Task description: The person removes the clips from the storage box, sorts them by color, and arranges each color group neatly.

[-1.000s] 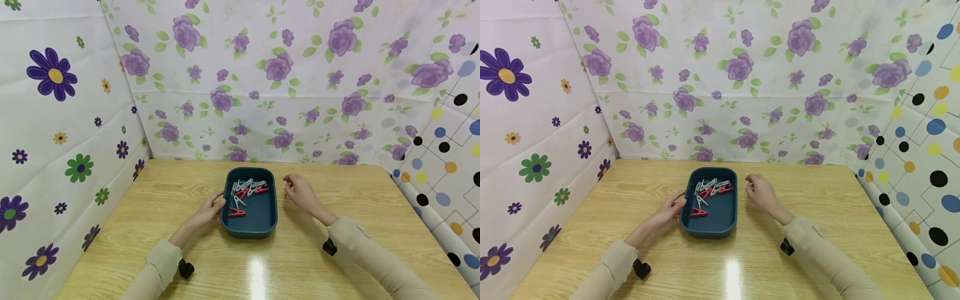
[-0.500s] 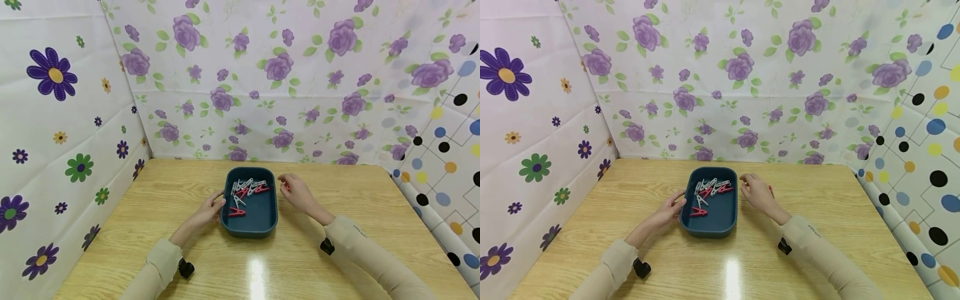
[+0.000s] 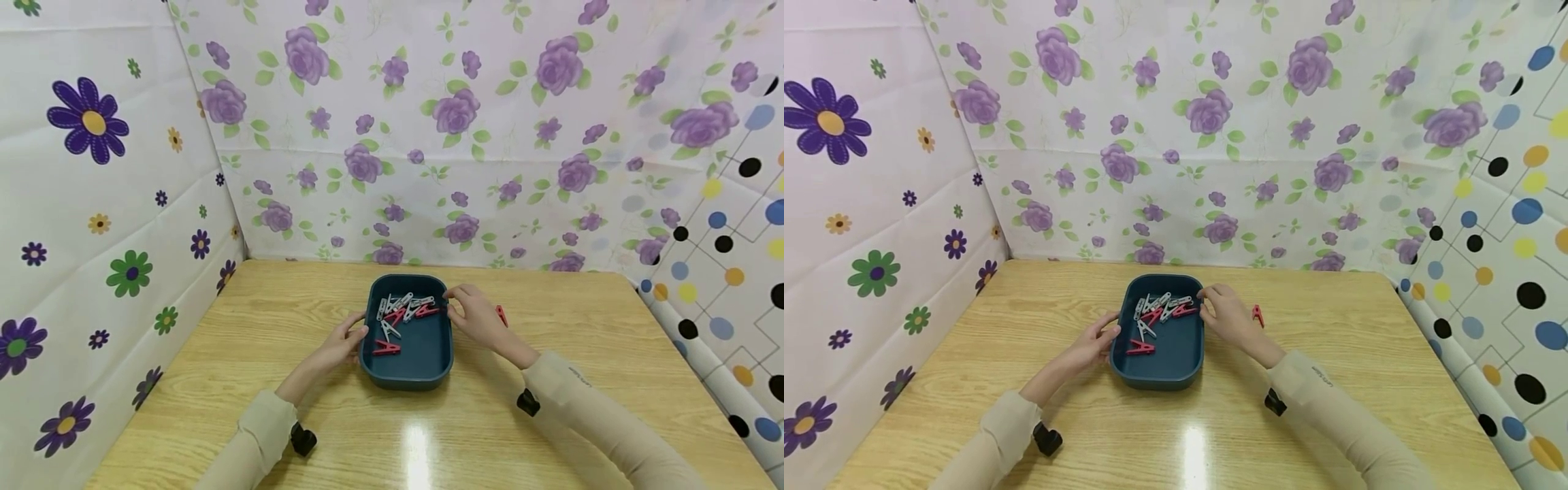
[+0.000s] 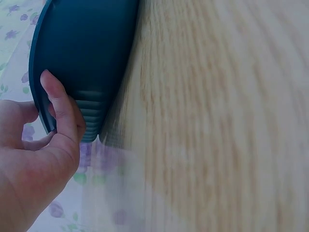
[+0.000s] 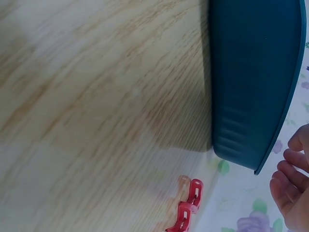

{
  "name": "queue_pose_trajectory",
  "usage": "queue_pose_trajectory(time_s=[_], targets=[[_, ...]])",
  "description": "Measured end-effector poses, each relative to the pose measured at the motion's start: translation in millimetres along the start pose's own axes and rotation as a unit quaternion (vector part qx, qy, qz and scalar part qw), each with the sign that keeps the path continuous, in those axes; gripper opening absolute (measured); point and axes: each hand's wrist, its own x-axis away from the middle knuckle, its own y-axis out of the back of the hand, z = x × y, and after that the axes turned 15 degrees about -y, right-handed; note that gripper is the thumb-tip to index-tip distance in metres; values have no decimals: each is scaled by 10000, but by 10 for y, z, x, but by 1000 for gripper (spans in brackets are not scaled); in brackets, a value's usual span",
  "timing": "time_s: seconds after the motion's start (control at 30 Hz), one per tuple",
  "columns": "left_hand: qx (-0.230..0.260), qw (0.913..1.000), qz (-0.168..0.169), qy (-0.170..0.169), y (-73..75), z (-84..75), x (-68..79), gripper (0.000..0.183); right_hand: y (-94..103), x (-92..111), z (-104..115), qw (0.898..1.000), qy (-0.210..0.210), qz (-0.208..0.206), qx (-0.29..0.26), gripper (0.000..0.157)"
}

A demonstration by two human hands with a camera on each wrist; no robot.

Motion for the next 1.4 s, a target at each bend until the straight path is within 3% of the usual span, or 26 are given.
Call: queue_pose_trajectory(time_s=[0.33, 0.63, 0.87, 1.17, 1.4], targets=[[28, 9999, 105, -4, 13, 20, -1, 54, -36, -59, 90, 9960, 718, -24, 535, 18], [36, 10000, 63, 8, 11, 13, -25, 54, -40, -143, 152, 9939, 802, 208, 722, 18], [69, 9999, 83, -20, 25, 9, -13, 54, -99, -221, 192, 9853, 1110, 496, 1204, 14], [12, 9999, 127, -28, 7, -6, 3, 53, -123, -280, 300, 9737, 891, 1296, 1650, 16], [9, 9999, 164, -3, 15, 0, 9, 54, -184, -349, 380, 9507, 415, 2008, 2325, 29]])
